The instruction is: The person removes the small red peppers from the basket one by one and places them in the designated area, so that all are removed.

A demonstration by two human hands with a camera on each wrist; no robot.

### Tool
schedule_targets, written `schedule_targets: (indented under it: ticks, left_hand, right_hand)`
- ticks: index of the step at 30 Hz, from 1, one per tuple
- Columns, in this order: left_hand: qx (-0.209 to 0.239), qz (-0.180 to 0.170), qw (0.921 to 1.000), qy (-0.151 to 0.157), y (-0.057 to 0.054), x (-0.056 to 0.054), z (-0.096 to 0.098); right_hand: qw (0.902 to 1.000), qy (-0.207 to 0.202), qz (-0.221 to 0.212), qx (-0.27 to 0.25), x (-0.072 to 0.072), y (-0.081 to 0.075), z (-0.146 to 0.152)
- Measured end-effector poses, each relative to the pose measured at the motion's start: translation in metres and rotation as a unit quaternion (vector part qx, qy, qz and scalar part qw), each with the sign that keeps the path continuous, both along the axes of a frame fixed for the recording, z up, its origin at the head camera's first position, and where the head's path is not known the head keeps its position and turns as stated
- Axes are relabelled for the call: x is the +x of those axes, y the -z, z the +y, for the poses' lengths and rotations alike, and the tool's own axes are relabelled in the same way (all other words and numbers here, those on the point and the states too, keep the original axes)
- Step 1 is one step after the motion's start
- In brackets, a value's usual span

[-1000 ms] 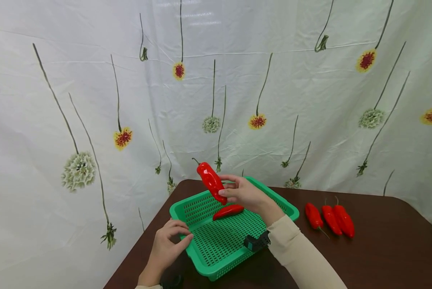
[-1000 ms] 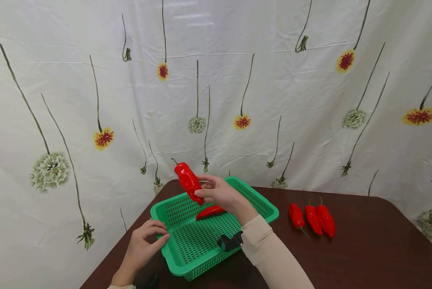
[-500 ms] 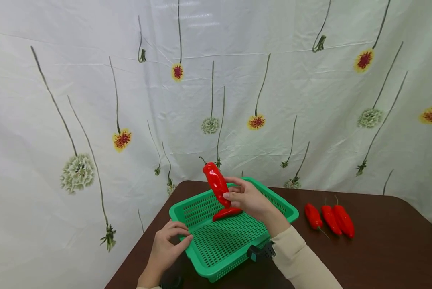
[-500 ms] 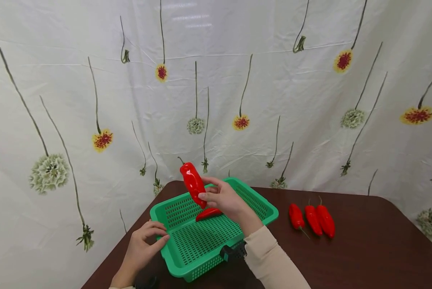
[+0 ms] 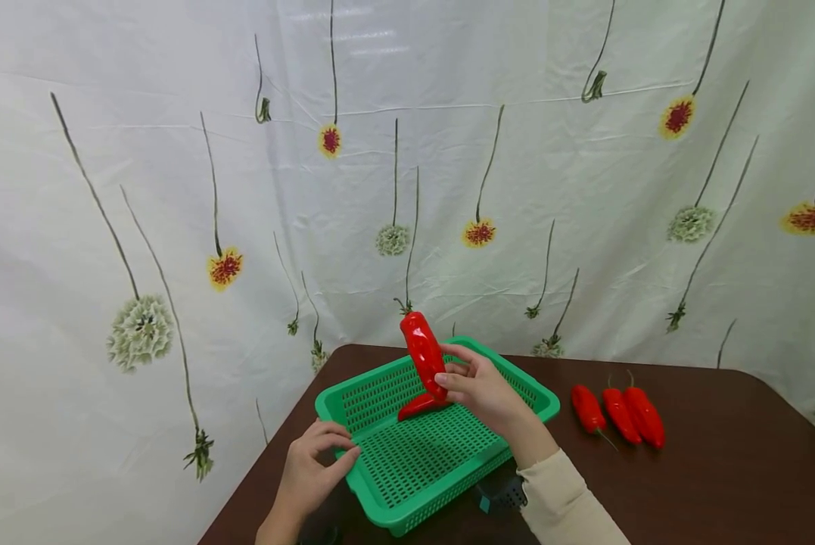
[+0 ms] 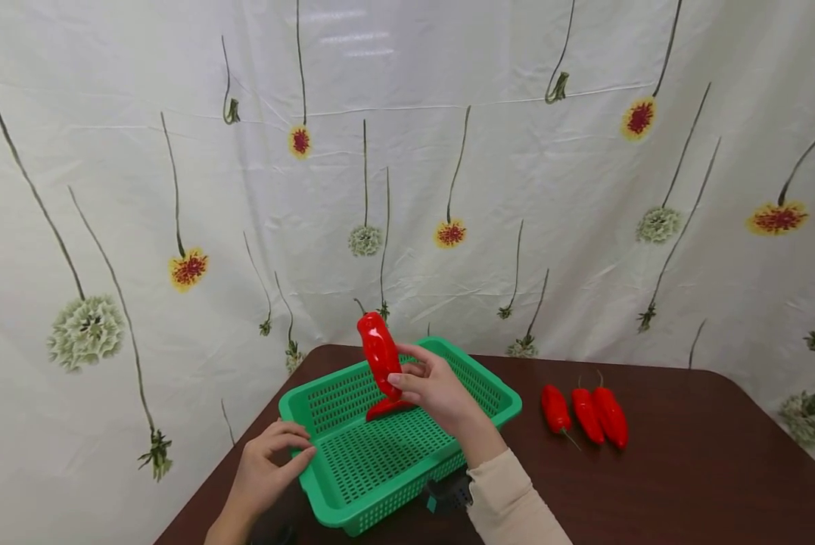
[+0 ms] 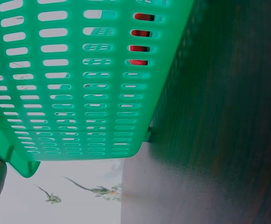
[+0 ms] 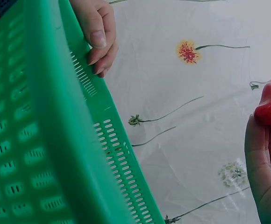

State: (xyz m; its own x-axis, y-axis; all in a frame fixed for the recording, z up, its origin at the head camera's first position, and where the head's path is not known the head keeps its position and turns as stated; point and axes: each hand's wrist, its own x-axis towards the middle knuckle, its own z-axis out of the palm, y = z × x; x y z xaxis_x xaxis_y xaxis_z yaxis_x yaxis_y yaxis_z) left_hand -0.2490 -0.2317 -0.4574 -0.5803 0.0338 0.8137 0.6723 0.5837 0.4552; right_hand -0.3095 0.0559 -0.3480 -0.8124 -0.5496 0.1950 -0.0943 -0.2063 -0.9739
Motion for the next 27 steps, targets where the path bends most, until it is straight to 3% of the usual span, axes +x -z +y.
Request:
schedule_targets:
  ticks: [10, 19, 27]
  left_hand:
    - [0.009, -0.003, 0.9999, 0.014, -0.001, 0.000, 0.000]
    - [0.001, -0.008, 1.0000, 0.002, 0.001, -0.001, -0.002]
    - [0.000, -0.004, 1.0000, -0.004, -0.002, 0.001, -0.001]
  right_hand:
    - [0.9999, 0.011, 0.006, -0.011, -0.002, 0.009, 0.010]
    - [0.9999, 0.010, 0.002, 0.000, -0.003, 0.018, 0.010]
    - [0.9999, 0.014, 0.003, -0.006, -0.003, 0.016, 0.019]
